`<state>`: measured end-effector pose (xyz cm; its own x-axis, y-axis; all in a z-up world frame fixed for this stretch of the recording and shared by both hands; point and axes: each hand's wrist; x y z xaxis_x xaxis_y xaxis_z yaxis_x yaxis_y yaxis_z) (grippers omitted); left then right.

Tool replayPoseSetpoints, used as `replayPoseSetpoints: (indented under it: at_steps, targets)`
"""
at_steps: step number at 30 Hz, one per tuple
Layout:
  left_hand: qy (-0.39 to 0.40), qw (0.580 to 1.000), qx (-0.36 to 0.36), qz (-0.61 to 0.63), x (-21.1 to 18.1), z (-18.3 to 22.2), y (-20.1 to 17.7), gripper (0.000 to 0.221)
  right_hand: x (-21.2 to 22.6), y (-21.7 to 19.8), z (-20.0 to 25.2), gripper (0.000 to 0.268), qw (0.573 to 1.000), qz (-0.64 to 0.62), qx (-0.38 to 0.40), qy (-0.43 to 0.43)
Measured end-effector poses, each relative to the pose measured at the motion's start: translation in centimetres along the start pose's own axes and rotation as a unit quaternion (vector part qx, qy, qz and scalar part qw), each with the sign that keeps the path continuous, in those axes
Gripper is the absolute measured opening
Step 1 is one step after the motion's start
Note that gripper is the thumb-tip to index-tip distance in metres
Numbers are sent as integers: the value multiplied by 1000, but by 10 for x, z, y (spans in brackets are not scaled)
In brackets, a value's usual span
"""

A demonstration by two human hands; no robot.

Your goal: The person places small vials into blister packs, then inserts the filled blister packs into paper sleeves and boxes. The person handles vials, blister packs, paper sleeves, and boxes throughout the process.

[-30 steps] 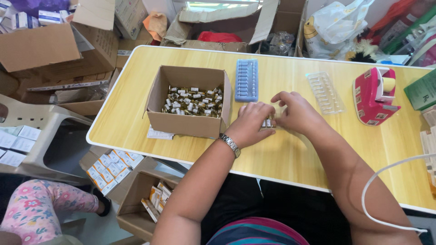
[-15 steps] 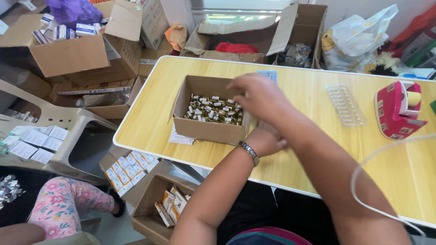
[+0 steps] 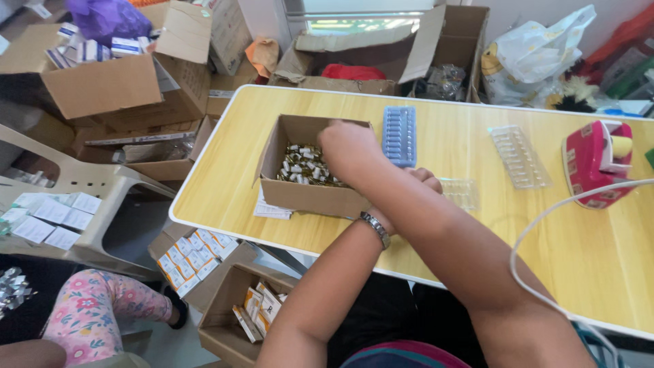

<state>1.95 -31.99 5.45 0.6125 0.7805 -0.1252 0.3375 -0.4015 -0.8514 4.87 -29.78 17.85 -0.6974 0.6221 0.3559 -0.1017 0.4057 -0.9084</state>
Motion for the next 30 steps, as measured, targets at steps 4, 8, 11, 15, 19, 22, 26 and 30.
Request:
replayPoseSetpoints:
  at_steps: [4, 8, 11, 15, 19, 22, 26, 30]
  targets:
    - [3, 997, -58, 54, -5, 4, -2, 44, -36, -38, 37, 17, 976, -153, -147, -43]
    - [-74, 994, 19, 75, -11, 6, -14, 36, -99, -76, 93, 34, 953, -218, -208, 30]
    - [-88, 993, 43, 69, -17, 3, -23, 34, -137, -79, 137, 47, 966, -174, -139, 133]
    - [-83, 992, 49, 79, -20, 1, -28, 37, -160, -54, 167, 32, 948, -211, -54, 230]
    - [-83, 992, 43, 89, -20, 1, -30, 34, -163, -38, 165, 33, 934, -250, -29, 253]
    - [-81, 992, 48, 87, -20, 2, -30, 33, -158, -35, 163, 32, 937, -220, -29, 269]
    - [-94, 989, 60, 96, -18, 1, -27, 37, -159, -40, 162, 36, 936, -224, 7, 272]
    - [-100, 988, 62, 95, -17, 2, -26, 42, -161, -40, 161, 38, 942, -228, 17, 246]
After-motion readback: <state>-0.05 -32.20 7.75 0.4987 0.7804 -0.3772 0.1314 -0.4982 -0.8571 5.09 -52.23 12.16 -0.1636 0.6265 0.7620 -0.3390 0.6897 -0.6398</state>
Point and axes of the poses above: each hand's wrist, its own z-axis away from the middle knuckle, its own y-axis out of the palm, x = y × z, and after that the axes turned 10 degrees about -z, right-handed
